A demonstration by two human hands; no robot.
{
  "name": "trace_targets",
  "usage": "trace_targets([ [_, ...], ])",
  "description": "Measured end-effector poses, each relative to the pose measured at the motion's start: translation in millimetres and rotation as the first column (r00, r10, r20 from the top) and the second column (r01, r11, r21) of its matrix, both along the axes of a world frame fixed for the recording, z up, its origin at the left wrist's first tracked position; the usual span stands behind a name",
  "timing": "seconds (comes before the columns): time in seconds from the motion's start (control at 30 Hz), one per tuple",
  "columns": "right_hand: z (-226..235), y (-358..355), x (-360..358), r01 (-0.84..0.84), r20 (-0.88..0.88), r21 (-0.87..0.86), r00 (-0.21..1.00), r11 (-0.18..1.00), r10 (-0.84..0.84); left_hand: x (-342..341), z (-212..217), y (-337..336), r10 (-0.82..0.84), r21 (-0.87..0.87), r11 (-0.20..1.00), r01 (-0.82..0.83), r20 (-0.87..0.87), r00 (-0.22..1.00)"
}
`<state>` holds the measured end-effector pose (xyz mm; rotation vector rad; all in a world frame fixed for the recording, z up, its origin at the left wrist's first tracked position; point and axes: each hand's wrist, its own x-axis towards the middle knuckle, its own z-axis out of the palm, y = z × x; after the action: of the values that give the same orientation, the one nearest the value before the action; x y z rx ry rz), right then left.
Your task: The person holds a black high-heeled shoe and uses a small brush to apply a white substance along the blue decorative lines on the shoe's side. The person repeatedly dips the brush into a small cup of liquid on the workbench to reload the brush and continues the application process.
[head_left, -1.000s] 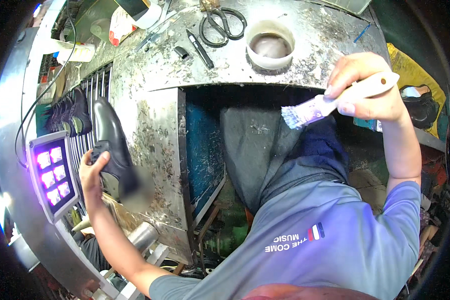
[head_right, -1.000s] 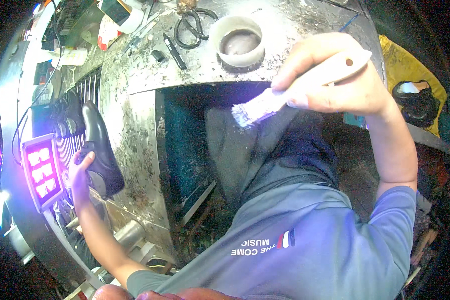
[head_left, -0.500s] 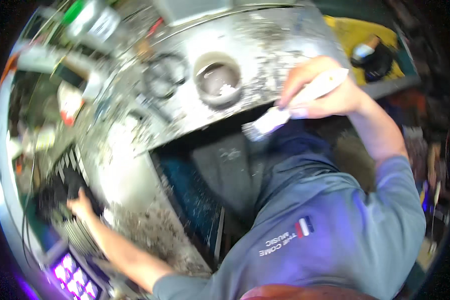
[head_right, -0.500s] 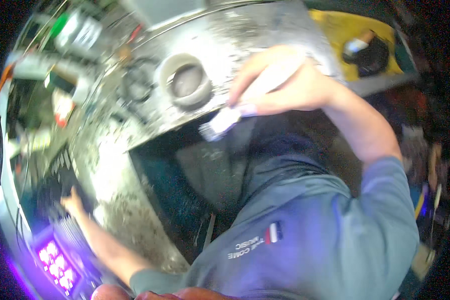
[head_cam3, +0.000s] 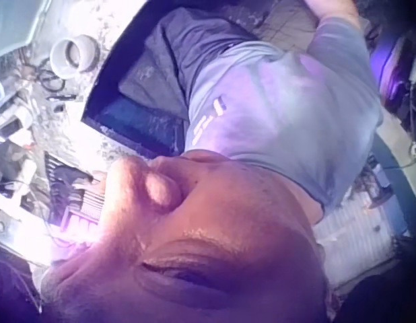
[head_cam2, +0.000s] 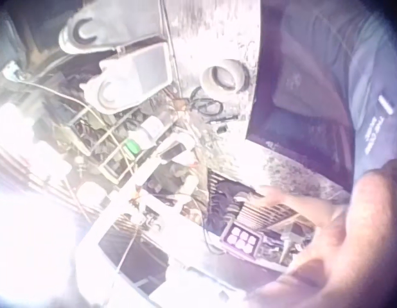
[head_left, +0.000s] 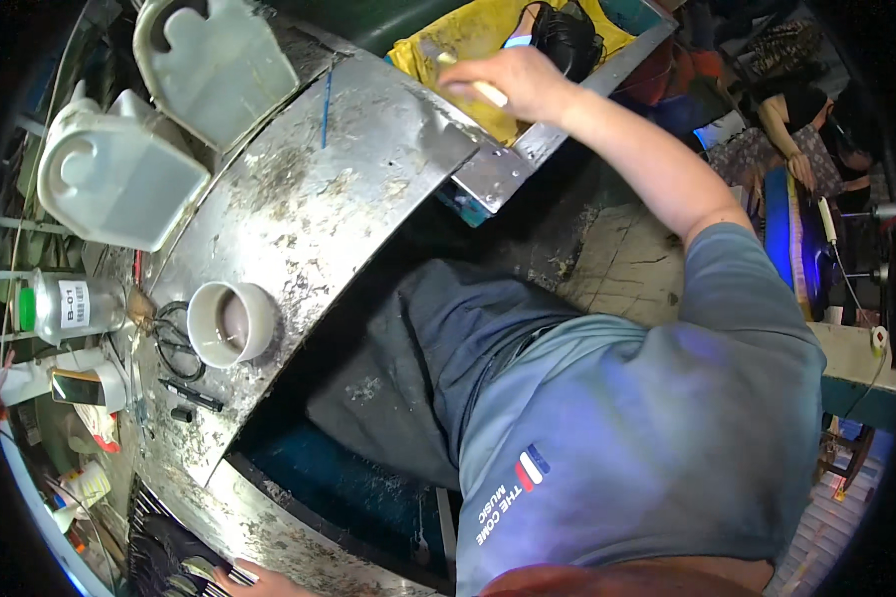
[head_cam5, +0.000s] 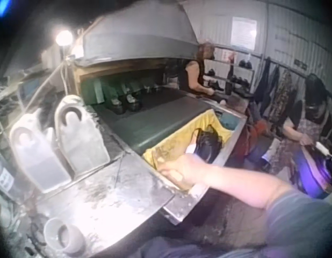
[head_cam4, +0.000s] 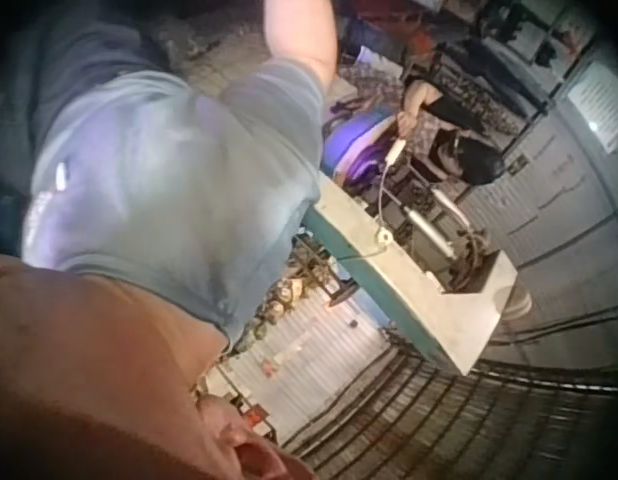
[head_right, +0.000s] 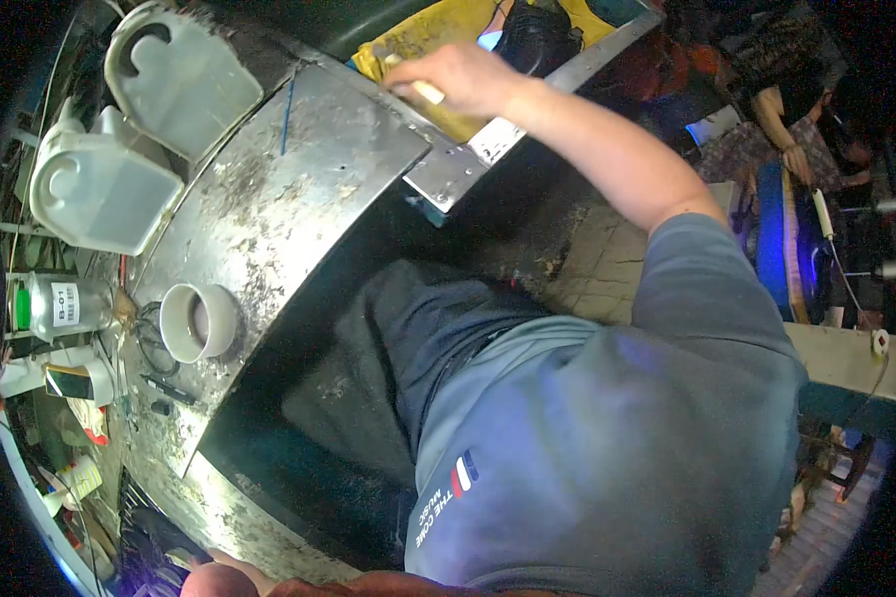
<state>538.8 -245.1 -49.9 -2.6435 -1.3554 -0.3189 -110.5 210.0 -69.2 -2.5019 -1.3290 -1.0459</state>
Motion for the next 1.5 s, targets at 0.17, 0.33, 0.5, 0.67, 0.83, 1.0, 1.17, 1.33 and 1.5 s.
trace_targets([
  [0.17, -30, -78, 66, 0.294, 0.240, -0.467, 0.950, 0.834, -0.201, 44, 4, -64, -0.162, 0.125, 0.972, 0.197, -0.246, 0.956],
  [0.33, -65, -81, 89, 0.468, 0.363, -0.667, 0.884, 0.580, -0.295, 78, 1, -98, -0.151, -0.127, 0.984, 0.128, -0.192, 0.970],
  [0.5, -80, -73, 99, 0.389, 0.200, -0.649, 0.917, 0.654, -0.346, 107, 2, -133, -0.301, -0.180, 0.947, 0.265, -0.221, 0.927],
  [0.67, -34, -109, 111, 0.134, 0.049, -0.413, 0.991, 0.901, -0.125, 106, -5, -155, -0.332, -0.104, 0.943, 0.318, -0.194, 0.923],
  [0.83, 35, -143, 132, 0.391, 0.158, 0.184, 0.894, 0.902, -0.420, 112, -12, -171, -0.379, -0.123, 0.923, 0.365, -0.112, 0.919],
  [1.0, 117, -146, 102, 0.141, -0.151, 0.893, 0.988, 0.426, -0.011, 149, -13, -189, -0.513, -0.246, 0.828, 0.504, 0.030, 0.858],
  [1.17, 163, -87, 8, -0.210, 0.020, 0.950, 0.783, 0.233, 0.622, 210, 14, -203, -0.635, -0.445, 0.509, 0.737, 0.384, 0.670],
  [1.33, 145, 33, -88, -0.351, 0.030, 0.920, 0.511, 0.176, 0.859, 271, 59, -210, -0.545, -0.343, 0.015, 0.939, 0.784, 0.295],
  [1.5, 119, 135, -182, -0.030, -0.285, 0.958, -0.227, 0.286, 0.931, 285, 75, -209, -0.195, -0.241, -0.591, 0.770, 0.969, 0.154],
])
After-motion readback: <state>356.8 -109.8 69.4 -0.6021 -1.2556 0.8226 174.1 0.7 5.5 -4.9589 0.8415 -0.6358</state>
